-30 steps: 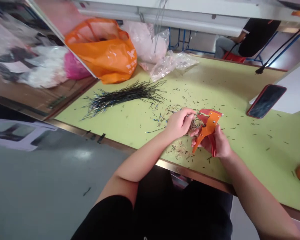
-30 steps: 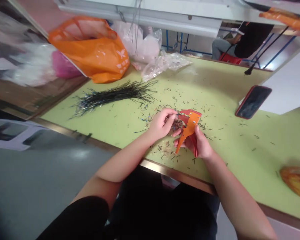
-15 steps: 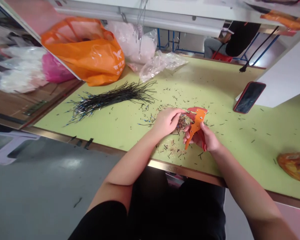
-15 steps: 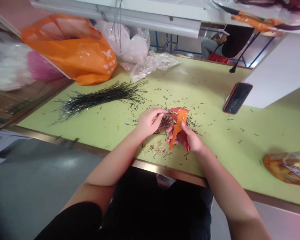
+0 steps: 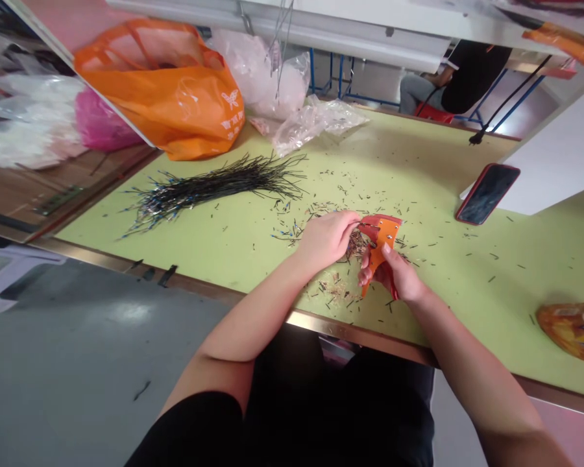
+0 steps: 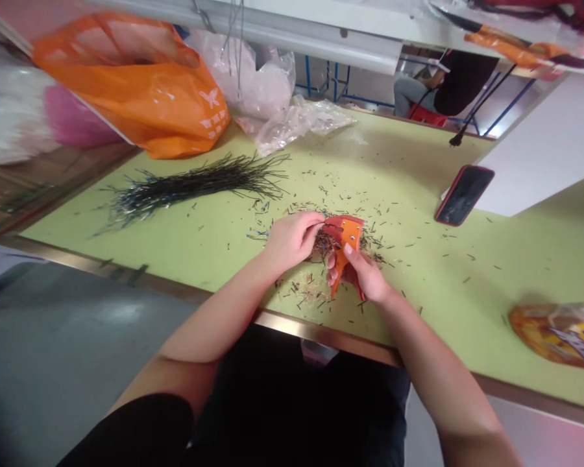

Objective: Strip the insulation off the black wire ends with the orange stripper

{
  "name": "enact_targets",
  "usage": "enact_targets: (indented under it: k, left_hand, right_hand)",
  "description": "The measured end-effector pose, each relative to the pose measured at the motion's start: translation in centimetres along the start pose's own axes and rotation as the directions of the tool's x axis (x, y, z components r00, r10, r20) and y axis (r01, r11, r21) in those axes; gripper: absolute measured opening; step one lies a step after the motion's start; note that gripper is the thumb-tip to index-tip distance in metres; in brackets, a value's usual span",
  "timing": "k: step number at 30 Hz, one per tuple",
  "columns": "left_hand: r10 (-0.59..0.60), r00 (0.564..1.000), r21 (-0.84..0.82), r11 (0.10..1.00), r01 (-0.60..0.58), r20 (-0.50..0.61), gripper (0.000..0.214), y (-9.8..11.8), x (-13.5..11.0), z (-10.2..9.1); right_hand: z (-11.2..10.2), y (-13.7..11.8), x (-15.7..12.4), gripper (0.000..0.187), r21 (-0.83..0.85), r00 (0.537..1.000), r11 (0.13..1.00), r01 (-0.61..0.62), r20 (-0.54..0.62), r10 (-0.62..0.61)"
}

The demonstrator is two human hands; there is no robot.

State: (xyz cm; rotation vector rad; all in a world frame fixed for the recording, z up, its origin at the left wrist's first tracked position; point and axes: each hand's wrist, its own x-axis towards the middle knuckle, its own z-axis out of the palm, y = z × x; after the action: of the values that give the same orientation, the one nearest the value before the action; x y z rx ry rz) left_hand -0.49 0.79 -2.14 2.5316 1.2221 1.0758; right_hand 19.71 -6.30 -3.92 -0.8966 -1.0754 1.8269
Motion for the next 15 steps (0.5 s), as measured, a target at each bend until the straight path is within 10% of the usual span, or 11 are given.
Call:
enact_targets:
  k: [15]
  left_hand:
    - [-0.192,0.956,0.092,0.98,0.176,0.219,0.039,1.6,0.6,-1.2]
  right_hand:
    - [2.7,1.0,0.6,0.066,-0.053,0.973,0.992,0.117,-0.194,-0.125]
